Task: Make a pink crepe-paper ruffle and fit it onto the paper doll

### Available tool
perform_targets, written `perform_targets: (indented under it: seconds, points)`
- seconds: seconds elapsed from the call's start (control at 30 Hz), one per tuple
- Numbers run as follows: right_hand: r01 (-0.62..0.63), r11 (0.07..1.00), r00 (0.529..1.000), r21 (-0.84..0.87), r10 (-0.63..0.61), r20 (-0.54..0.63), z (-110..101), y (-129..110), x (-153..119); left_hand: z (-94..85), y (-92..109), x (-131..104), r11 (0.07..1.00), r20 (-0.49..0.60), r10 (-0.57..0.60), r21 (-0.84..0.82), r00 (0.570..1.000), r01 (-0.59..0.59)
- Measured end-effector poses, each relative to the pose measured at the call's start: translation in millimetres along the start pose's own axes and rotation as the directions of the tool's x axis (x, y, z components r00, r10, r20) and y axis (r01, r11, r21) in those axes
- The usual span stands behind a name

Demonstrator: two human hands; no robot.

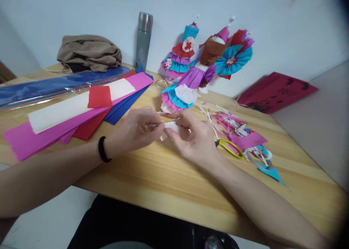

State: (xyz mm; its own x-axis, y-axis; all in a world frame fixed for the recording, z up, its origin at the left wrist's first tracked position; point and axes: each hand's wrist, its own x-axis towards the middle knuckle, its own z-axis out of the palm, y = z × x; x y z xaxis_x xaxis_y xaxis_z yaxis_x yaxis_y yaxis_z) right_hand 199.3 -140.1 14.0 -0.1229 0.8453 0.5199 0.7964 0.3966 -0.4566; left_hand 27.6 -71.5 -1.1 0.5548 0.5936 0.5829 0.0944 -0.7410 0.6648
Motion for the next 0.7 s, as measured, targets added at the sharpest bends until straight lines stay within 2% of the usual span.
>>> perform_targets:
  seconds: [0.13, 0.23, 0.3, 0.43, 0.6, 0.7]
  points:
    - [-0.001, 0.995, 1.000, -0.104, 0.001, 0.006, 1, -1, -5, 2.0, -1, 0, 0.986, -0.034, 0.085, 0.148, 0.996, -0.079]
    - [0.042, 0.976, 0.999, -0.215, -0.044, -0.004, 2, -2, -8, 2.3, -2, 0, 0.968, -0.044, 0.131, 0.222, 0.990, -0.118]
    - [0.036, 0.980, 0.999, -0.197, -0.034, 0.015, 2, -3, -8, 2.6, -3, 0, 0.960, -0.056, 0.150, 0.249, 0.987, -0.131]
    - [-0.073, 0.997, 0.992, -0.013, 0.074, 0.106, -2, -4, -3, 4.5, -5, -2, 0.962, -0.072, 0.129, 0.253, 0.989, -0.107]
    - [-0.026, 0.990, 0.996, -0.136, 0.038, 0.083, -5, -1, -1, 5.0, -7, -2, 0.965, -0.079, 0.107, 0.246, 0.991, -0.085]
    - [-0.032, 0.991, 0.996, -0.127, 0.042, 0.078, -8, 1, 0, 2.3, -6, 0, 0.976, -0.078, 0.063, 0.211, 0.995, -0.045]
